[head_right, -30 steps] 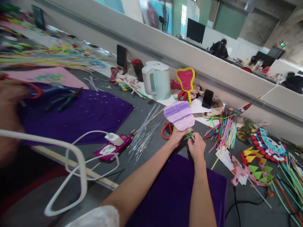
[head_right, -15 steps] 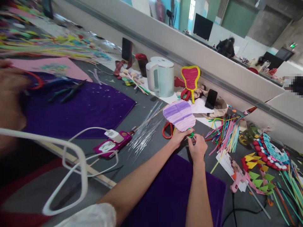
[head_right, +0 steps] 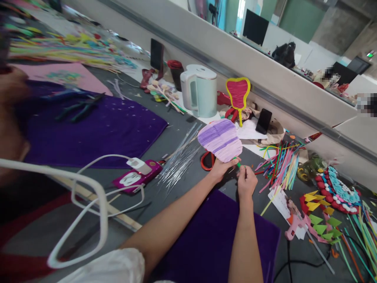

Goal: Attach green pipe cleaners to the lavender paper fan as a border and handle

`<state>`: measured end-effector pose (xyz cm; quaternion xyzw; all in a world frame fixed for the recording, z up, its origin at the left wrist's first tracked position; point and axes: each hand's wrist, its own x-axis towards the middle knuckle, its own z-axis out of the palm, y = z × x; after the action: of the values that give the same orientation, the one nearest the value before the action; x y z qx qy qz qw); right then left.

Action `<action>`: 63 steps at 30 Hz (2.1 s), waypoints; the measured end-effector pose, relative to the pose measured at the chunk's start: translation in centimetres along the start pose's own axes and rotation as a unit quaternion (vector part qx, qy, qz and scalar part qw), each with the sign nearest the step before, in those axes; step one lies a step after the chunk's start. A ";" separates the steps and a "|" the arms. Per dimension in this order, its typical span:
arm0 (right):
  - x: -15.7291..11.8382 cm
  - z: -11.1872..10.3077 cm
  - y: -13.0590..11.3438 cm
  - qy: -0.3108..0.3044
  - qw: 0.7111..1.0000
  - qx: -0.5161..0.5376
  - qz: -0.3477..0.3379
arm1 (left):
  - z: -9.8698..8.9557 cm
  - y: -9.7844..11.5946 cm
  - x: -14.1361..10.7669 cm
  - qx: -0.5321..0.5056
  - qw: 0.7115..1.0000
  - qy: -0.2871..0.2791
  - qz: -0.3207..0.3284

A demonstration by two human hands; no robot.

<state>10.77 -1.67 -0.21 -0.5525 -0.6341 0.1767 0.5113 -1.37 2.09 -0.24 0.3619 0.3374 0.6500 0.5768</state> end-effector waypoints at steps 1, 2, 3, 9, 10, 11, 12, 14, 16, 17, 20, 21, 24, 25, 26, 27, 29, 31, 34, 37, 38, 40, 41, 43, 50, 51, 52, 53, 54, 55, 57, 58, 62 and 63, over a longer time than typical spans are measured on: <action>0.1 0.0 -0.2 -0.003 0.999 0.038 0.022 | -0.1 0.1 0.0 0.005 1.000 -0.004 0.001; 0.3 0.1 -0.3 -0.007 0.996 0.078 0.043 | -0.2 0.2 0.0 0.009 1.000 -0.008 0.002; 0.4 0.1 -0.3 -0.015 0.991 0.119 0.067 | -0.2 0.3 0.0 0.012 1.000 -0.012 0.002; 1.1 0.4 0.2 -0.102 0.937 0.260 0.209 | -0.3 1.0 -0.1 0.029 0.999 -0.032 0.005; 1.0 0.5 0.2 -0.092 0.942 0.251 0.204 | -0.3 1.0 -0.1 0.033 0.999 -0.025 0.008; 0.9 0.5 0.1 -0.070 0.951 0.232 0.191 | -0.2 1.0 -0.1 0.035 0.999 -0.014 0.011; 0.8 0.6 0.0 -0.040 0.963 0.203 0.173 | -0.2 1.0 -0.1 0.034 0.999 -0.003 0.014; 0.4 0.8 -0.3 0.014 0.983 0.123 0.133 | 0.0 1.0 -0.1 0.024 0.999 0.013 0.018; 0.1 0.8 -0.5 0.033 0.994 0.037 0.096 | 0.0 1.0 -0.1 0.014 1.000 0.017 0.015; 0.0 0.9 -0.5 0.034 0.996 0.002 0.077 | 0.1 1.0 -0.1 0.011 1.000 0.019 0.013; -0.2 0.8 -0.4 0.030 0.998 -0.048 0.033 | 0.0 1.0 -0.1 0.008 1.000 0.022 0.011; -0.2 0.8 -0.3 0.030 0.998 -0.052 0.023 | 0.0 1.0 -0.1 0.006 1.000 0.021 0.013; -0.2 0.8 -0.1 0.020 0.998 -0.062 -0.006 | -0.1 1.0 0.1 -0.008 1.000 0.017 0.018; -0.3 0.8 0.0 0.015 0.997 -0.068 -0.015 | -0.2 1.0 0.1 -0.011 1.000 0.017 0.019; -0.3 0.9 0.0 0.010 0.997 -0.071 -0.022 | -0.3 1.0 0.2 -0.010 1.000 0.016 0.020; -0.3 0.9 0.0 0.005 0.997 -0.070 -0.024 | -0.4 1.0 0.2 -0.007 1.000 0.015 0.021; -0.2 0.9 0.0 -0.005 0.999 -0.047 -0.007 | -0.5 1.0 0.3 0.004 1.000 0.012 0.024; 0.0 0.8 0.0 -0.025 0.999 0.008 0.033 | -0.6 1.1 0.3 0.012 1.000 0.004 0.027; 0.4 0.3 -0.1 -0.084 0.981 0.133 0.110 | -0.6 1.2 0.3 0.023 0.999 -0.024 0.030; 0.6 -0.3 -0.2 -0.139 0.953 0.212 0.168 | -0.5 1.3 0.2 0.031 0.998 -0.047 0.027; 0.6 -0.5 -0.2 -0.144 0.951 0.216 0.170 | -0.5 1.4 0.2 0.030 0.998 -0.048 0.025; 0.4 -0.8 -0.3 -0.140 0.964 0.179 0.137 | -0.4 1.3 0.2 0.022 0.999 -0.041 0.020; 0.3 -1.0 -0.3 -0.134 0.976 0.134 0.104 | -0.4 1.3 0.2 0.016 0.999 -0.034 0.016; 0.1 -1.2 -0.2 -0.121 0.992 0.007 0.018 | -0.3 1.3 0.2 0.008 1.000 -0.021 0.007; -0.1 -1.5 0.5 -0.060 0.961 -0.186 -0.194 | 0.3 1.2 -0.3 -0.002 1.000 -0.020 -0.018; -0.1 -1.5 0.5 -0.051 0.960 -0.185 -0.203 | 0.4 1.2 -0.3 -0.003 1.000 -0.022 -0.016; -0.1 -1.5 0.5 -0.042 0.960 -0.184 -0.208 | 0.4 1.2 -0.3 -0.003 1.000 -0.025 -0.014; -0.1 -1.5 0.4 -0.034 0.960 -0.182 -0.210 | 0.5 1.2 -0.3 -0.001 1.000 -0.026 -0.011; -0.2 -1.5 0.4 -0.026 0.961 -0.179 -0.209 | 0.5 1.2 -0.3 0.003 1.000 -0.028 -0.006; -0.2 -1.5 0.3 -0.020 0.963 -0.176 -0.202 | 0.5 1.2 -0.3 0.007 0.999 -0.031 -0.001; -0.3 -1.5 0.0 -0.009 0.972 -0.162 -0.169 | 0.5 1.2 -0.4 0.015 0.999 -0.038 0.012; -0.3 -1.4 -0.1 -0.002 0.979 -0.148 -0.140 | 0.4 1.2 -0.5 0.021 0.999 -0.042 0.017; -0.3 -0.9 -0.3 -0.025 0.997 0.047 0.058 | 0.3 1.4 -0.7 0.045 0.998 -0.049 0.020; -0.3 -0.7 -0.3 -0.047 0.985 0.117 0.114 | 0.3 1.4 -0.8 0.051 0.997 -0.051 0.018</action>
<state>11.19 -2.27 0.20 -0.5492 -0.5650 0.3325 0.5183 -1.75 1.17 1.06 0.4291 0.3341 0.6229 0.5624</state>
